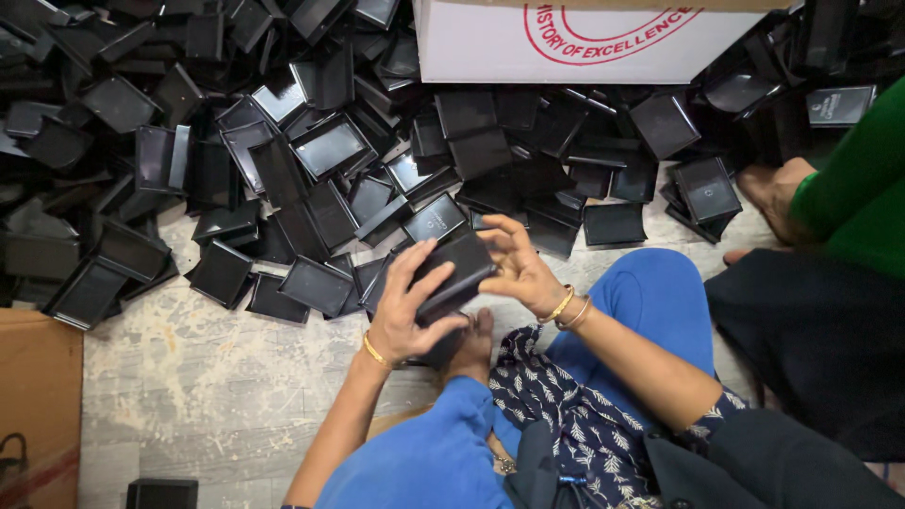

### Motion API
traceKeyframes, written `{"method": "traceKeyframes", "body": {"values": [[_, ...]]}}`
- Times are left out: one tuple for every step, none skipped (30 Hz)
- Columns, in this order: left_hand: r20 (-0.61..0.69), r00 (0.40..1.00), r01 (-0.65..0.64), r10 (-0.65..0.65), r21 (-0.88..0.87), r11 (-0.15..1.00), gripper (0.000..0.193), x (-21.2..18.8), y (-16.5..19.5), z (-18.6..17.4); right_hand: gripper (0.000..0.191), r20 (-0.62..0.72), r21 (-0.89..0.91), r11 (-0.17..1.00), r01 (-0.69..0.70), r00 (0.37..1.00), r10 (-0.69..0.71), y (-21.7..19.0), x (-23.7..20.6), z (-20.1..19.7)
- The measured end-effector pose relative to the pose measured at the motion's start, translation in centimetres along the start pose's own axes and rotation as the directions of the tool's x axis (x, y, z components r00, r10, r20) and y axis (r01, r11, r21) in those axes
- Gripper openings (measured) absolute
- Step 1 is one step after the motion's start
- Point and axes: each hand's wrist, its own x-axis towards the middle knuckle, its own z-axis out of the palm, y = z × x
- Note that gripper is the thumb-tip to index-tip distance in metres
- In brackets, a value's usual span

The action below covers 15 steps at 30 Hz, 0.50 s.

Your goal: The person sits on the floor and repeatedly picks up small black plastic trays from a large pile, opens them, and places them back down. The person handles the trays one at a time, inspecting the interior before returning them to the pile.

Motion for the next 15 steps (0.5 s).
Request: {"method": "traceKeyframes", "body": {"values": [[-0.038,0.999,0.009,-0.008,0.038,0.999,0.06,0.0,0.1,0.0,0.09,-0.028,0.075,0.997,0.035,0.999,-0.033,-0.1,0.2,0.0],[-0.075,0.997,0.02,-0.015,0.073,0.997,0.054,0.0,0.3,0.1,0.083,-0.003,-0.023,1.0,-0.006,1.0,0.005,-0.3,0.3,0.0],[-0.113,0.993,0.033,-0.021,0.107,0.994,0.049,-0.1,0.5,0.1,0.077,0.017,-0.123,0.991,-0.045,0.999,0.047,-0.7,0.3,0.1],[-0.117,0.99,0.082,-0.073,0.073,0.994,0.046,-0.2,0.7,0.0,0.072,0.035,-0.224,0.971,-0.08,0.995,0.09,-1.2,0.3,0.1],[-0.12,0.985,0.131,-0.126,0.039,0.991,0.043,-0.4,1.0,-0.2,0.064,0.088,-0.41,0.91,0.067,0.996,-0.034,-1.8,0.2,0.2],[-0.12,0.977,0.18,-0.178,0.006,0.984,0.04,-0.5,1.2,-0.3,0.056,0.162,-0.568,0.795,0.212,0.976,-0.145,-2.6,0.1,0.3],[-0.096,0.973,0.206,-0.208,-0.029,0.978,0.042,-0.5,1.3,-0.2,0.051,0.25,-0.693,0.634,0.345,0.939,-0.237,-3.5,0.1,0.5],[-0.07,0.969,0.231,-0.235,-0.063,0.971,0.044,-0.5,1.3,0.0,0.046,0.235,-0.711,0.615,0.34,0.94,-0.248,-4.6,0.2,0.8],[-0.042,0.964,0.257,-0.262,-0.095,0.962,0.045,-0.6,1.2,0.0,0.042,0.219,-0.728,0.598,0.334,0.941,-0.259,-5.8,0.5,1.2],[-0.09,0.971,0.216,-0.223,-0.087,0.973,0.05,-0.7,1.0,0.0,0.038,0.205,-0.745,0.581,0.327,0.942,-0.268,-7.2,0.7,1.7],[-0.141,0.973,0.174,-0.184,-0.079,0.982,0.055,-0.7,0.6,0.0,0.043,0.301,-0.799,0.407,0.443,0.88,-0.368,-9.2,1.5,1.7],[-0.189,0.971,0.135,-0.146,-0.073,0.988,0.06,-0.9,0.3,0.2,0.049,0.406,-0.82,0.213,0.532,0.802,-0.439,-11.5,2.8,1.2],[-0.194,0.959,0.211,-0.205,0.009,0.977,0.058,-1.3,0.0,0.2,0.036,0.398,-0.803,0.207,0.558,0.762,-0.511,-14.6,4.1,0.2],[-0.202,0.945,0.281,-0.258,0.094,0.955,0.056,-1.7,-0.7,0.0,0.039,0.328,-0.906,-0.021,0.422,0.67,-0.666,-17.3,5.3,-0.5],[-0.216,0.928,0.343,-0.303,0.181,0.922,0.055,-1.8,-1.5,0.0,0.022,0.118,-0.969,0.073,0.237,0.7,-0.704,-19.9,7.1,-1.6]]}}
